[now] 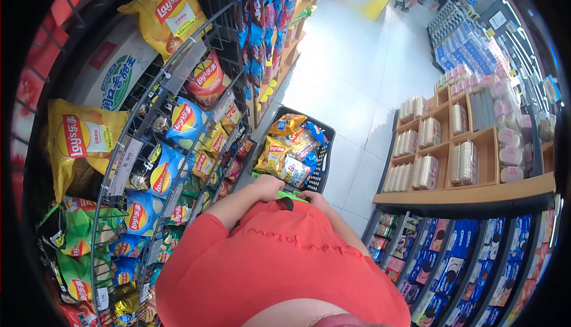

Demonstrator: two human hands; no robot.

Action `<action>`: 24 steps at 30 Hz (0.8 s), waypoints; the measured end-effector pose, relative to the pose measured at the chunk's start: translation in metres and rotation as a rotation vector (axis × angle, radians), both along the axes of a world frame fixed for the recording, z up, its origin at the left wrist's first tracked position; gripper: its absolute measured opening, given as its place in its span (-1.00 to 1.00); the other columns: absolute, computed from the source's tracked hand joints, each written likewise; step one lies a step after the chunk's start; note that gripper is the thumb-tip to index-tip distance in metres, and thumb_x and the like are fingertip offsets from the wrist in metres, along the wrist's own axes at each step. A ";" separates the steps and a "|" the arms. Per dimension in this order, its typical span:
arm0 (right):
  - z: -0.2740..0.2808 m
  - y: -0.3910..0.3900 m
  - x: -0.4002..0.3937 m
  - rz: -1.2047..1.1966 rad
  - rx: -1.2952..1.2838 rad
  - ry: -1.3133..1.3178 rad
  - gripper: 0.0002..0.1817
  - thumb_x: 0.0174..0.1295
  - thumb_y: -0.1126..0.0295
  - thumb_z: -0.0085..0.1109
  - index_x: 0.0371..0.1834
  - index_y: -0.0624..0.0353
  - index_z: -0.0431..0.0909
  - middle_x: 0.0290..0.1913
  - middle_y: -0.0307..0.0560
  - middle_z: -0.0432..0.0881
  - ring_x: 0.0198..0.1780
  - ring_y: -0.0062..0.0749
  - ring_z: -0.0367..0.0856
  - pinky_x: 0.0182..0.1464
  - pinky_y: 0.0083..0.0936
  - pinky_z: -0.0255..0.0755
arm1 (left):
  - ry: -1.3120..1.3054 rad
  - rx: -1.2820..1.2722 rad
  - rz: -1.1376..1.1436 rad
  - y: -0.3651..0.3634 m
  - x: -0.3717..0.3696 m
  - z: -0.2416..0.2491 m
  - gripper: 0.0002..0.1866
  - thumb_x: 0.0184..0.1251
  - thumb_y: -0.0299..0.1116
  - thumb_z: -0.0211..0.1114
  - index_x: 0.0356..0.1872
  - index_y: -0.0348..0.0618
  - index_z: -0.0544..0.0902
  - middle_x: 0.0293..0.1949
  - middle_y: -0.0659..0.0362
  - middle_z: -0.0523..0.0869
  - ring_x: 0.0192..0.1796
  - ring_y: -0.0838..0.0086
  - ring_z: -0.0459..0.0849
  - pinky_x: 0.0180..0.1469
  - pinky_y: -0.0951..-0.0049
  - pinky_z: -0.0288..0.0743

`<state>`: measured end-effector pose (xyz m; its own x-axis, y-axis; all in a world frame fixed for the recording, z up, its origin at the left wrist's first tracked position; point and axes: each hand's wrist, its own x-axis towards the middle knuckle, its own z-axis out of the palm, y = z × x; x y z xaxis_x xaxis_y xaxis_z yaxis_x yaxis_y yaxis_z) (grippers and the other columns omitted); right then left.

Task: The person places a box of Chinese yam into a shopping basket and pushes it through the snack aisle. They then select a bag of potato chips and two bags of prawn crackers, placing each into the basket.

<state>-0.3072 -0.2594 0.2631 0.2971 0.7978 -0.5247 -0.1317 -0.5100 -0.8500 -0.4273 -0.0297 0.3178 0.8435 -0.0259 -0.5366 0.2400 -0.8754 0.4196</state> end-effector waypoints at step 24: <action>-0.013 -0.008 -0.001 -0.012 0.052 -0.042 -0.49 0.09 0.34 0.54 0.09 0.29 0.62 -0.15 -0.21 0.69 -0.11 -0.57 0.59 -0.02 -0.55 0.49 | 0.014 -0.030 0.072 -0.006 0.000 0.013 -0.57 0.06 0.10 0.41 -0.20 0.02 0.68 -0.23 0.06 0.76 -0.10 0.12 0.74 -0.09 0.10 0.58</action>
<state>-0.3085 -0.2669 0.2496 0.3273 0.8198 -0.4700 -0.1014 -0.4640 -0.8800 -0.4273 -0.0353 0.3307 0.8363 0.0182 -0.5480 0.3078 -0.8427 0.4417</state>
